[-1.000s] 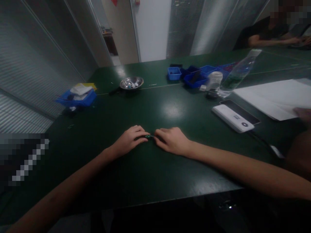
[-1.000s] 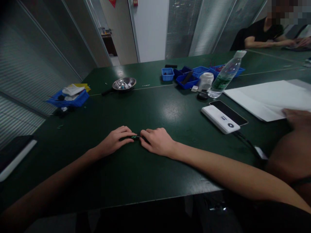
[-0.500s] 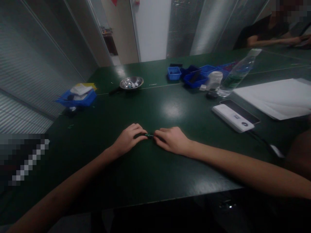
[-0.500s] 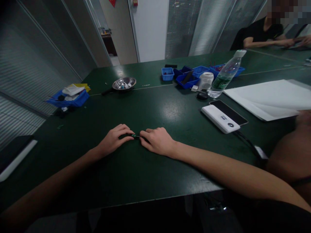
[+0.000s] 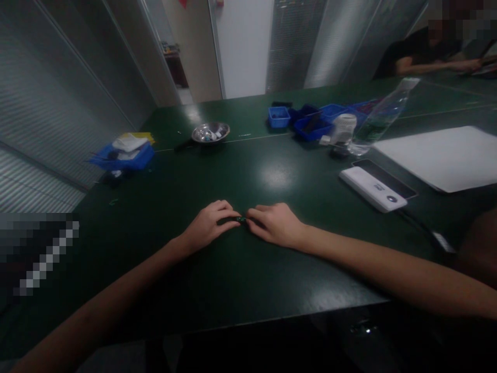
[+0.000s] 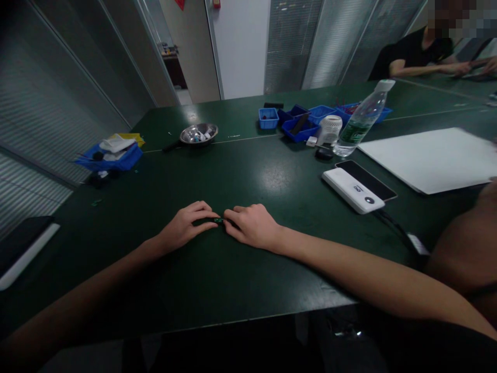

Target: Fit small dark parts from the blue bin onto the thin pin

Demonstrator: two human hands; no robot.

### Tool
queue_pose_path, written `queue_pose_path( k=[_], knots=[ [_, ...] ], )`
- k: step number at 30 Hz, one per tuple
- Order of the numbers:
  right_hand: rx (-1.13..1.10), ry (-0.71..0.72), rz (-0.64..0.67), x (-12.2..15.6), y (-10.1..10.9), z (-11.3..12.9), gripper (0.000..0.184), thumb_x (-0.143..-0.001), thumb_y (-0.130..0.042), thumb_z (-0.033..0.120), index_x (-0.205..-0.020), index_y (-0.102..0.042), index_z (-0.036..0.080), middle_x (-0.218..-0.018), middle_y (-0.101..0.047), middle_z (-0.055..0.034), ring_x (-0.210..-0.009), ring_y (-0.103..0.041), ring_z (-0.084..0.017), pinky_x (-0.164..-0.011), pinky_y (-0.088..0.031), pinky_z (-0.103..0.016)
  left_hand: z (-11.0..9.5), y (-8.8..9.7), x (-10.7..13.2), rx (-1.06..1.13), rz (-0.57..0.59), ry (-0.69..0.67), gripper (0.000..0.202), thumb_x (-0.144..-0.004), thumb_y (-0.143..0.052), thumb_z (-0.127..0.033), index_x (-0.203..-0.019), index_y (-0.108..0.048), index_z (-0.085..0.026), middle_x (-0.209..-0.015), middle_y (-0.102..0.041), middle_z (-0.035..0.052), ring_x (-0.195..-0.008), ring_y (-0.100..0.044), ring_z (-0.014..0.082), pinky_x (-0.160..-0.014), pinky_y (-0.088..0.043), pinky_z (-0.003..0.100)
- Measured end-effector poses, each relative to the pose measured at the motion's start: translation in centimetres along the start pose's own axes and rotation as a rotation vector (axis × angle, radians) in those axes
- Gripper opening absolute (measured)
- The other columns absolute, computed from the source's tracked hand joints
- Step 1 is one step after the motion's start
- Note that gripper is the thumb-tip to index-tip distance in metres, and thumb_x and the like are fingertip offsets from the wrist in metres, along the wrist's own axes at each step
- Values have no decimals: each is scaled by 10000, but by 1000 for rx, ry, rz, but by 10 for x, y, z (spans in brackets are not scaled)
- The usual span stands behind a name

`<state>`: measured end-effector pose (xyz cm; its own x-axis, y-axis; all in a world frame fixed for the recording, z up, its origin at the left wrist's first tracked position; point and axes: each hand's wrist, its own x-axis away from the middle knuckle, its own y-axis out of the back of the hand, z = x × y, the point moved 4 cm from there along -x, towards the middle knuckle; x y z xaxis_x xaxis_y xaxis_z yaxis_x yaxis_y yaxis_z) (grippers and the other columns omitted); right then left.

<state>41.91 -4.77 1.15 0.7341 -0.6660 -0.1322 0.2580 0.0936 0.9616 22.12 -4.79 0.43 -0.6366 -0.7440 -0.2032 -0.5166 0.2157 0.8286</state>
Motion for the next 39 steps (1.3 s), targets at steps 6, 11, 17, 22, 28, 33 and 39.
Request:
queue_pose_path(
  k=[6, 11, 17, 22, 28, 33, 39],
  knots=[
    [-20, -1, 17, -1, 0, 0, 334, -1033, -365, 406, -1099, -623, 204, -875, -648, -34, -632, -509, -115, -567, -244, -262, 0, 0, 1, -3, -15, 11, 236, -976, -564, -323, -1146, -698, -230, -1102, -628, 70, -1022, -578, 213, -900, -487, 379],
    [1, -9, -3, -1, -1, -1, 335, -1035, -359, 402, -1072, -628, 207, -859, -645, -31, -627, -503, -117, -565, -228, -267, 2, 2, 1, -30, -34, 63, 243, -982, -552, -322, -1163, -687, -232, -1106, -632, 64, -1025, -579, 213, -889, -487, 374],
    [-3, 2, -14, 0, 0, -1, 332, -1033, -358, 396, -1072, -626, 205, -852, -644, -24, -614, -490, -113, -557, -227, -268, 4, 2, 1, -31, -57, 77, 227, -973, -573, -321, -1145, -687, -225, -1095, -638, 58, -1017, -584, 209, -876, -487, 369],
    [-10, 0, -12, 0, 0, -2, 332, -1032, -359, 389, -1065, -626, 195, -858, -643, -24, -605, -477, -106, -556, -229, -267, 3, 3, 2, -37, -71, 80, 211, -968, -585, -313, -1126, -683, -212, -1085, -647, 54, -1007, -592, 202, -882, -488, 369],
    [2, 8, -30, 0, -3, -4, 325, -1028, -367, 394, -1044, -628, 200, -833, -636, -21, -596, -461, -106, -559, -220, -265, 3, 3, 1, -72, -81, 75, 191, -960, -599, -305, -1102, -686, -212, -1066, -659, 47, -994, -601, 197, -881, -493, 362],
    [-9, 8, -29, 0, -2, -2, 323, -1030, -365, 390, -1053, -624, 197, -838, -636, -23, -591, -464, -102, -554, -221, -264, 1, 5, 3, -156, -109, 42, 194, -955, -599, -246, -1127, -672, -195, -1077, -657, 56, -991, -599, 199, -863, -500, 357],
    [-4, 23, -34, 1, -2, -1, 331, -1028, -369, 397, -1005, -622, 185, -826, -627, -21, -585, -444, -95, -554, -221, -266, 3, 8, 5, -264, -154, -2, 210, -970, -562, -222, -1143, -662, -159, -1064, -655, 79, -958, -594, 202, -832, -506, 366]
  ],
)
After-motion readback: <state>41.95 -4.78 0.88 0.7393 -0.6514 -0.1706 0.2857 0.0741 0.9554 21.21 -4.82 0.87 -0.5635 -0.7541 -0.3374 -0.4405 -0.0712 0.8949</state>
